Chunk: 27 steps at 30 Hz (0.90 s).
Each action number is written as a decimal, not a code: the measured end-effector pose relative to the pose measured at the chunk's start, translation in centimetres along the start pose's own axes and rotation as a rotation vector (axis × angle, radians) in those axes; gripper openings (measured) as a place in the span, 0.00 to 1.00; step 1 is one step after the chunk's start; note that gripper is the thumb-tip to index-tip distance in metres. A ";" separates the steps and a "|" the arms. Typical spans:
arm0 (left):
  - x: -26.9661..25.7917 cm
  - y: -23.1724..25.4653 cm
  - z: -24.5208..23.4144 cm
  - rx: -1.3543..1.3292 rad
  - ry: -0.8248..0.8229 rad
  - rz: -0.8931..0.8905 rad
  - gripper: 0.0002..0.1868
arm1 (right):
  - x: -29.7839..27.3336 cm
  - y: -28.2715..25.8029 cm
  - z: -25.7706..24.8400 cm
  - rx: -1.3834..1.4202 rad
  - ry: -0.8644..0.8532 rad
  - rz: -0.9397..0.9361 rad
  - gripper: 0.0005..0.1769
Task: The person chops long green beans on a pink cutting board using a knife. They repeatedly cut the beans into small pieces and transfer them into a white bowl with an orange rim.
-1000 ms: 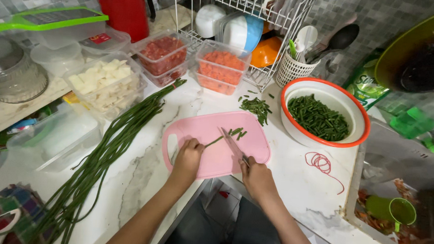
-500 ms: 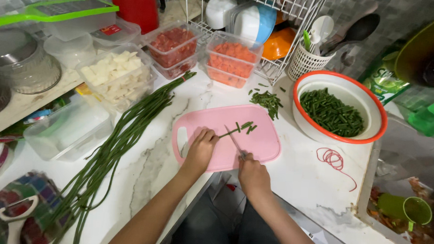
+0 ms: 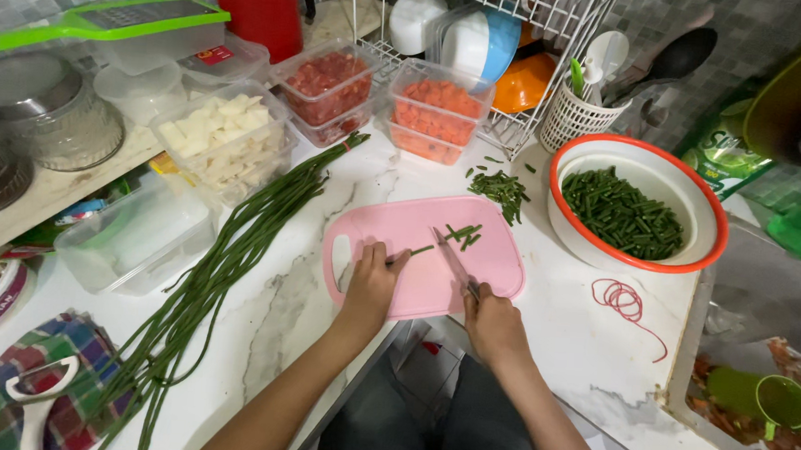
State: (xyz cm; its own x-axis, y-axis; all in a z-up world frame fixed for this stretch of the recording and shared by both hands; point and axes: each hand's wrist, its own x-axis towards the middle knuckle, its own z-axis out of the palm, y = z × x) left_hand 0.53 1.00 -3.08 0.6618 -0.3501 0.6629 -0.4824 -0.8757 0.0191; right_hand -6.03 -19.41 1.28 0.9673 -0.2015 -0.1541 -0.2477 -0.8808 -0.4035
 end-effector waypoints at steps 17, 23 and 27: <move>0.7 0.4 -0.9 0.019 0.000 0.102 0.10 | -1.7 -3.9 -1.3 -0.039 -0.030 -0.065 0.23; 0.8 -0.1 -0.8 -0.034 0.026 0.066 0.07 | -0.9 -1.6 -1.5 -0.044 -0.037 -0.062 0.24; 0.7 -0.6 -0.7 -0.190 0.009 0.026 0.06 | -2.8 -3.0 -3.7 0.012 -0.051 -0.085 0.23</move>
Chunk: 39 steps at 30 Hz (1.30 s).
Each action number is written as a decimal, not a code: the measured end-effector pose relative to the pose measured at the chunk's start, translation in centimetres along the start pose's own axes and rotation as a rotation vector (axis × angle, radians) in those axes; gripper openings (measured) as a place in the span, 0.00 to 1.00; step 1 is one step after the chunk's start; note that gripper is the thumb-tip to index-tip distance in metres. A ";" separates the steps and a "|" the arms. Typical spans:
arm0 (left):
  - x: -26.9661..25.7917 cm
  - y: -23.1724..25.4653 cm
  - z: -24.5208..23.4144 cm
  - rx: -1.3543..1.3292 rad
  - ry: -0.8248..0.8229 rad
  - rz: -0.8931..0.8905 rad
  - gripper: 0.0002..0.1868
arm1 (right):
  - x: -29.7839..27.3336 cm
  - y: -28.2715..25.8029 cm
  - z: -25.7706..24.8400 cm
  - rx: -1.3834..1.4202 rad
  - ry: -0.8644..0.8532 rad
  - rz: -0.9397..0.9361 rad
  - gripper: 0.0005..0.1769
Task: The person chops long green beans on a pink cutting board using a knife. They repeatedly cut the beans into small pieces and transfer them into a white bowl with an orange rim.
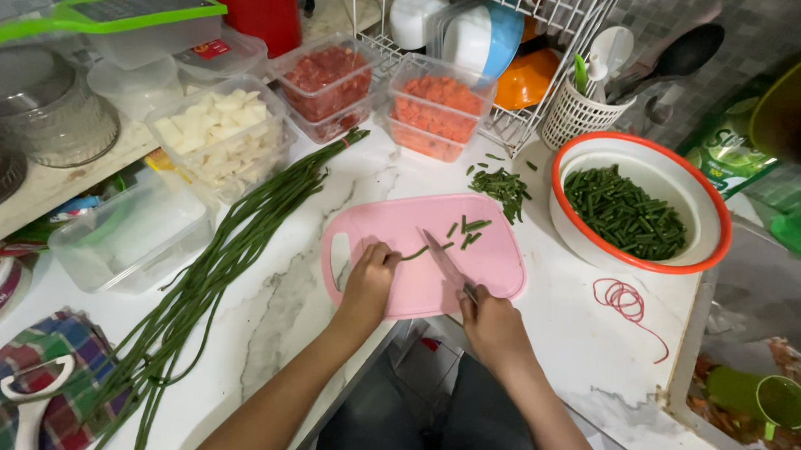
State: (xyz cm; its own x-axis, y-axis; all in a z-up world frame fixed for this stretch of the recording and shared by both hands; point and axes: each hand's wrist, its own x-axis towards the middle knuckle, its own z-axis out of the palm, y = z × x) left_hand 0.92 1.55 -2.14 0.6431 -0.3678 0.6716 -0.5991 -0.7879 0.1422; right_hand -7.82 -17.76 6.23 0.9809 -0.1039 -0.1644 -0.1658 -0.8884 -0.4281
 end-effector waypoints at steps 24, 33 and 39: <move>0.2 -0.1 -0.4 -0.097 -0.046 -0.021 0.06 | -2.2 -2.0 -1.6 -0.008 -0.070 -0.023 0.24; 2.6 3.6 1.1 -0.386 -0.159 -0.126 0.06 | -0.3 3.6 -6.2 0.144 0.190 -0.085 0.28; 5.3 3.9 6.4 -0.335 -0.277 -0.170 0.11 | 2.8 8.4 -3.6 0.383 0.332 -0.073 0.29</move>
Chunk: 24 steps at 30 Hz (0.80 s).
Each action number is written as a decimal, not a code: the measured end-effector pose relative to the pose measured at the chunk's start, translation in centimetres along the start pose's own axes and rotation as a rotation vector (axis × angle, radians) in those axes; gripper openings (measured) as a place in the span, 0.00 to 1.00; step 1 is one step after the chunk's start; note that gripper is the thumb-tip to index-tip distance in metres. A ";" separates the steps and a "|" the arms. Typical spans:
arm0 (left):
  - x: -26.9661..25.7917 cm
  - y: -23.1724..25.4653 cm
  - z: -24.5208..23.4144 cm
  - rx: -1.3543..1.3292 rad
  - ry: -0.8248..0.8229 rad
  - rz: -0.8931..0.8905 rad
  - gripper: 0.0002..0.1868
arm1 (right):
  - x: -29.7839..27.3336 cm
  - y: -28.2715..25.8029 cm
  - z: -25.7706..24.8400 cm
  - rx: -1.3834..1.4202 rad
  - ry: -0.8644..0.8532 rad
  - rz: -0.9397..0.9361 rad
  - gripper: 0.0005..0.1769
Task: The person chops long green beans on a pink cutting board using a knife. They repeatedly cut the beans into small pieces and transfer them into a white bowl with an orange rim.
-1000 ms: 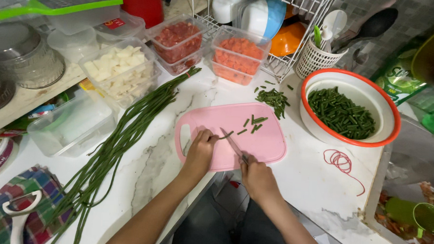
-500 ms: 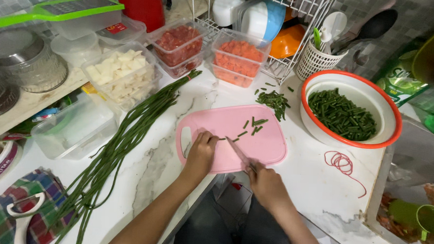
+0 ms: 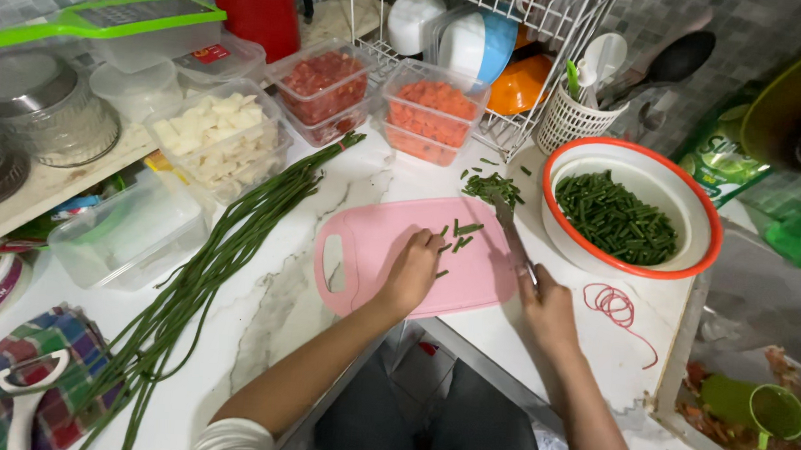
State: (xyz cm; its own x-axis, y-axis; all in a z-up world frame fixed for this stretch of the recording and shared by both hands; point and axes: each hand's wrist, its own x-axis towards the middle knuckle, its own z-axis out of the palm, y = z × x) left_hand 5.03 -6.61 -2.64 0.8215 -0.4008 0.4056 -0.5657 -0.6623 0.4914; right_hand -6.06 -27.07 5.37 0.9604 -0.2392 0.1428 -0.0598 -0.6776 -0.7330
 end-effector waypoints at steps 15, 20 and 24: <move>2.2 -2.1 -3.4 -0.400 -0.222 -0.160 0.35 | 0.5 3.5 2.5 0.008 -0.003 -0.014 0.21; 2.9 -1.2 -1.4 -0.455 -0.168 -0.230 0.34 | 0.3 2.3 1.9 -0.002 0.009 0.029 0.22; 3.5 -0.4 0.8 -0.508 -0.031 -0.261 0.27 | -0.1 1.0 1.9 -0.065 0.010 0.097 0.23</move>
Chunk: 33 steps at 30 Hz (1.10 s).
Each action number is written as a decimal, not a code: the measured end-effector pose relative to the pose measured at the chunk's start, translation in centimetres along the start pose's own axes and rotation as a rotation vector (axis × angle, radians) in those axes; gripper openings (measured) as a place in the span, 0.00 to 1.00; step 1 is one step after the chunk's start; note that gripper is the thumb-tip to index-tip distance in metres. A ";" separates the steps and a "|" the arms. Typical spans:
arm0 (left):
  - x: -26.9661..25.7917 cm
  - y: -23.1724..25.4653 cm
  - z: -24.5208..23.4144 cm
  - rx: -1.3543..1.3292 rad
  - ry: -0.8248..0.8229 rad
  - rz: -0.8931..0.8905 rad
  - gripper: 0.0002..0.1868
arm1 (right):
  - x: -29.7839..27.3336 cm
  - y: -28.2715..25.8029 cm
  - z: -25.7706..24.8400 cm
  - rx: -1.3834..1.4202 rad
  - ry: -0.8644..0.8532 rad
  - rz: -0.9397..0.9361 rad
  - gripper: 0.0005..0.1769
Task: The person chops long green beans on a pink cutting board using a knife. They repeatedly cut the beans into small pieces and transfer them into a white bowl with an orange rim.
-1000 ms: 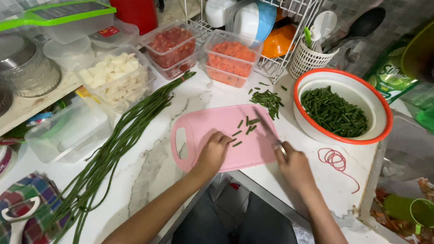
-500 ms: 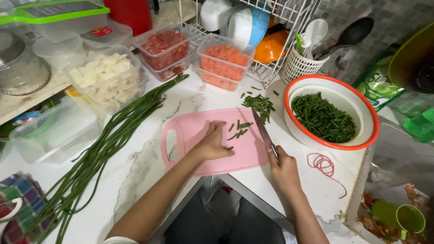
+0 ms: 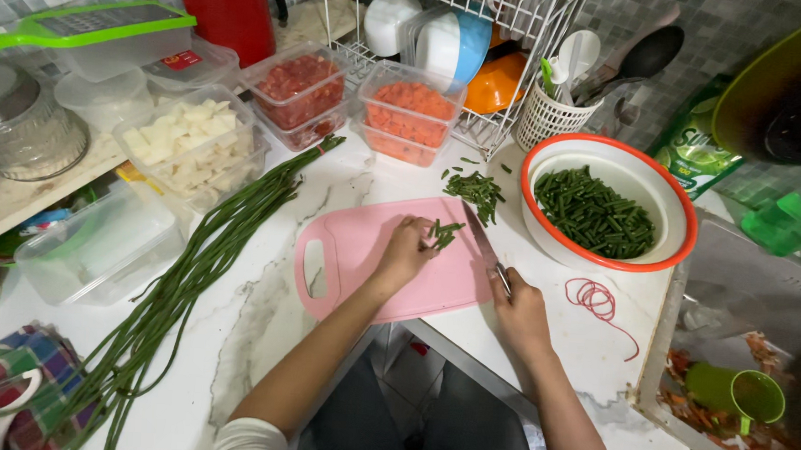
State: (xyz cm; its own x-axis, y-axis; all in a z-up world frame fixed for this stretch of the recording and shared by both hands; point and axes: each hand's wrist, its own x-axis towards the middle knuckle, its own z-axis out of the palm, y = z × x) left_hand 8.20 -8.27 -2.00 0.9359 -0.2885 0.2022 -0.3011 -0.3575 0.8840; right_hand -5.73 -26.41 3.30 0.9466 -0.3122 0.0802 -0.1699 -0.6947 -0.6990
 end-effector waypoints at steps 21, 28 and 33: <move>1.0 2.7 -1.7 0.447 -0.020 0.531 0.05 | 1.1 1.3 0.5 -0.450 0.077 0.041 0.20; 3.6 -3.8 -10.8 0.850 0.301 0.272 0.14 | 0.0 0.8 -0.3 -0.238 0.210 -0.075 0.19; 1.8 -10.8 -17.0 1.363 0.643 -0.129 0.12 | -0.5 0.0 -0.4 -0.160 0.178 -0.096 0.15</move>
State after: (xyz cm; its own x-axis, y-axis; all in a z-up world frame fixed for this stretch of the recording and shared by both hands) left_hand 16.29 10.15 -4.06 0.7782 0.1053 0.6191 0.1900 -0.9791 -0.0724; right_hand -6.34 -26.54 3.58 0.8999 -0.3392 0.2742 -0.1361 -0.8157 -0.5622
